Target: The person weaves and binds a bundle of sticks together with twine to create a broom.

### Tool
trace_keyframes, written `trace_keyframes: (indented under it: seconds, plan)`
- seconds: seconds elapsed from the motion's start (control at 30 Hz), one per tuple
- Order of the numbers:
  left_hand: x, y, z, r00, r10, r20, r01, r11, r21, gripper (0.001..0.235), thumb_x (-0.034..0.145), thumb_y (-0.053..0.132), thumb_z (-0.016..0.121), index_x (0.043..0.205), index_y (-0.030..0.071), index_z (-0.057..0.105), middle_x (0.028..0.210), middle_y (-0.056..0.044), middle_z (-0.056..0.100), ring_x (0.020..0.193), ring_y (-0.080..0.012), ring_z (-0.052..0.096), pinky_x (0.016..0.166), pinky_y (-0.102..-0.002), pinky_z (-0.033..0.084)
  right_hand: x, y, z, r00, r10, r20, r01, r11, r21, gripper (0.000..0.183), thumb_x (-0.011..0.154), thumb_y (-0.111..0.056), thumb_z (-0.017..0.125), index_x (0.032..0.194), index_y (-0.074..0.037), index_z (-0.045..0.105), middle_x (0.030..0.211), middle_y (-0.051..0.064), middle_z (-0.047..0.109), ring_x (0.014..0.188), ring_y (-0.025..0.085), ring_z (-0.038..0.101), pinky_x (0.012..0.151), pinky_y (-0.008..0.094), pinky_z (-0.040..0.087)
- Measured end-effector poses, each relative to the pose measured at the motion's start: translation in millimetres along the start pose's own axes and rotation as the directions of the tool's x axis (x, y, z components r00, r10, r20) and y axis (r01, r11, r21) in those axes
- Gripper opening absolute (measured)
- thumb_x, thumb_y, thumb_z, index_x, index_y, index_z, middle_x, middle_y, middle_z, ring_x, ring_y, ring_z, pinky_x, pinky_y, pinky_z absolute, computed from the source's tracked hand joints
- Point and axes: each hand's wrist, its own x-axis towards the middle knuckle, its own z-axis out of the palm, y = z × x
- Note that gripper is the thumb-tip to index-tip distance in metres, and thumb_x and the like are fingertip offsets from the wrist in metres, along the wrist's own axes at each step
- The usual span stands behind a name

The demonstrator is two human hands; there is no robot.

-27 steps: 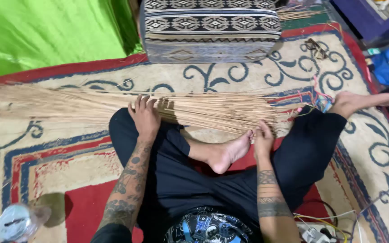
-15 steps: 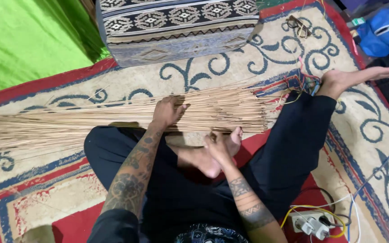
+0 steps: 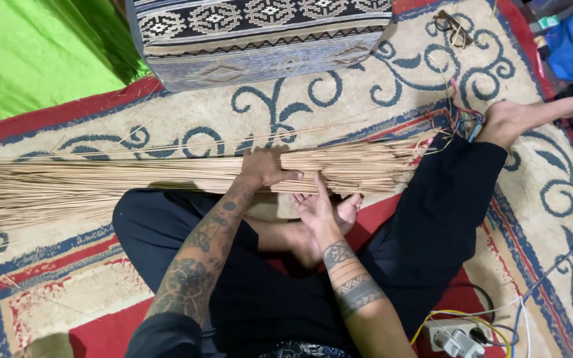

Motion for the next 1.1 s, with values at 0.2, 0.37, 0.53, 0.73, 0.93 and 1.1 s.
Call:
trace_keyframes:
  seconds: [0.2,0.37,0.53,0.73,0.93,1.1]
  plan:
    - [-45,7,17,0.889,0.207,-0.407,-0.154,0.975,0.161,0.065,0.088,0.073,0.057,0.119,0.016,0.058,0.119,-0.005,0.065,0.118,-0.0241,0.058,0.104,-0.052,0.038,-5,-3,33,0.997,-0.025,0.066,0.01,0.977,0.212,0.049,0.07,-0.033,0.09,0.108,-0.011,0.067,0.108,0.013,0.073,0.092,0.026,0.063,0.094,0.046,0.051]
    - [-36,-14,36,0.884,0.266,-0.384,-0.149,0.94,0.307,0.073,0.076,0.056,0.07,0.133,0.017,0.049,0.128,-0.004,0.055,0.126,-0.025,0.047,0.103,-0.049,0.036,36,-5,23,0.995,-0.08,0.058,0.07,0.986,0.148,0.064,0.064,-0.03,0.076,0.125,-0.016,0.062,0.131,0.011,0.066,0.112,0.038,0.061,0.098,0.057,0.046]
    - [-14,-32,59,0.841,0.302,-0.449,-0.122,0.914,0.386,0.061,0.071,0.025,0.071,0.129,0.021,0.051,0.122,-0.003,0.057,0.119,-0.0256,0.051,0.093,-0.048,0.042,28,-15,25,0.995,-0.071,0.064,0.075,0.995,-0.06,0.067,0.062,-0.031,0.068,0.127,-0.017,0.059,0.133,0.008,0.064,0.114,0.037,0.06,0.101,0.057,0.043]
    - [-23,-26,55,0.745,0.355,-0.564,-0.109,0.9,0.422,0.039,0.078,0.021,0.068,0.115,0.018,0.058,0.112,-0.004,0.063,0.109,-0.026,0.058,0.09,-0.047,0.043,13,-38,11,0.996,-0.073,-0.049,0.024,0.76,-0.65,0.065,0.095,-0.039,0.049,0.147,0.0,0.041,0.146,0.028,0.053,0.138,0.046,0.05,0.116,0.055,0.039]
    - [1,-31,106,0.629,0.371,-0.684,-0.036,0.892,0.451,0.019,0.088,0.023,0.061,0.106,0.018,0.059,0.1,-0.004,0.059,0.103,-0.0246,0.057,0.092,-0.047,0.042,13,-24,-36,0.933,-0.359,-0.006,0.22,0.585,-0.781,0.027,0.094,-0.022,0.062,0.114,-0.004,0.062,0.107,0.023,0.075,0.086,0.028,0.077,0.079,0.039,0.062]
    - [-40,-12,88,0.752,0.335,-0.568,-0.066,0.895,0.441,0.082,0.06,0.04,0.089,0.128,0.011,0.053,0.121,-0.013,0.054,0.12,-0.0319,0.049,0.11,-0.052,0.031,-16,-5,9,0.893,-0.425,0.148,0.267,0.235,-0.935,0.049,0.101,-0.048,0.057,0.089,-0.003,0.072,0.079,0.024,0.076,0.065,0.025,0.076,0.058,0.033,0.061]
